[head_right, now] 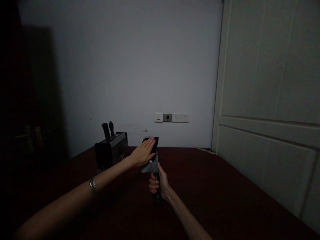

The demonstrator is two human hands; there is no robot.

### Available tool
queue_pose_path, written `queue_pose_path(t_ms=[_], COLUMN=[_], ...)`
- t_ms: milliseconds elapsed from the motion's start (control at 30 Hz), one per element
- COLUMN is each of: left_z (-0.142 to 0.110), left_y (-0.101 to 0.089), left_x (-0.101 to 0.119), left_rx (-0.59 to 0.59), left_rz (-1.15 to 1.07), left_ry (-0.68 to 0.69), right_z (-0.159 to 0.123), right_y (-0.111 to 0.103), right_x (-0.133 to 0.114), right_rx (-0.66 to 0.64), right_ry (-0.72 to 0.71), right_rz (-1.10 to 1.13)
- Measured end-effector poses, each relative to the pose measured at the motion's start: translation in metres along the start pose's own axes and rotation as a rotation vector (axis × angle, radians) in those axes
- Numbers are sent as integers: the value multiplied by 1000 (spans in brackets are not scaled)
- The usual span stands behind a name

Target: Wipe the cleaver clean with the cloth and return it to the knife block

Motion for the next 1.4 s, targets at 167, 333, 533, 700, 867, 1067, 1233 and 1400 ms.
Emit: queue_pose_path(t_ms=[167, 333, 533, 700, 867, 1067, 1233, 1400], left_z=[6, 1, 17, 5, -13, 2, -7, -12], left_y=[-3, -2, 4, -3, -5, -6, -10, -6], left_x=[-5, 6, -18, 4, 16, -17, 6, 18], left_rx=[-15, 4, 10, -2, -8, -65, -27, -15], left_rz=[-8, -18, -30, -5, 18, 22, 27, 18], left_ry=[-28, 42, -103, -29, 67, -94, 1, 62], right_z=[1, 0, 1, -1, -1, -1, -4, -5], right_y=[-1, 0, 1, 3, 6, 9, 8, 9], right_x=[3, 0, 3, -1, -1, 5, 0, -4], right_rx=[-21, -18, 20, -12, -72, -100, -85, -66], right_ry=[22, -3, 28, -4, 20, 42, -2, -29], right_rz=[-25, -13, -3, 21, 30, 8, 17, 43])
Point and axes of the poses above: each hand's wrist, its own z-axis towards the middle knuckle, its own y-axis out of the palm, x = y × z, the point moved 4 cm from there along z, towards the middle knuckle, and after that the axes turned 3 degrees about z, right-handed, at the moved point
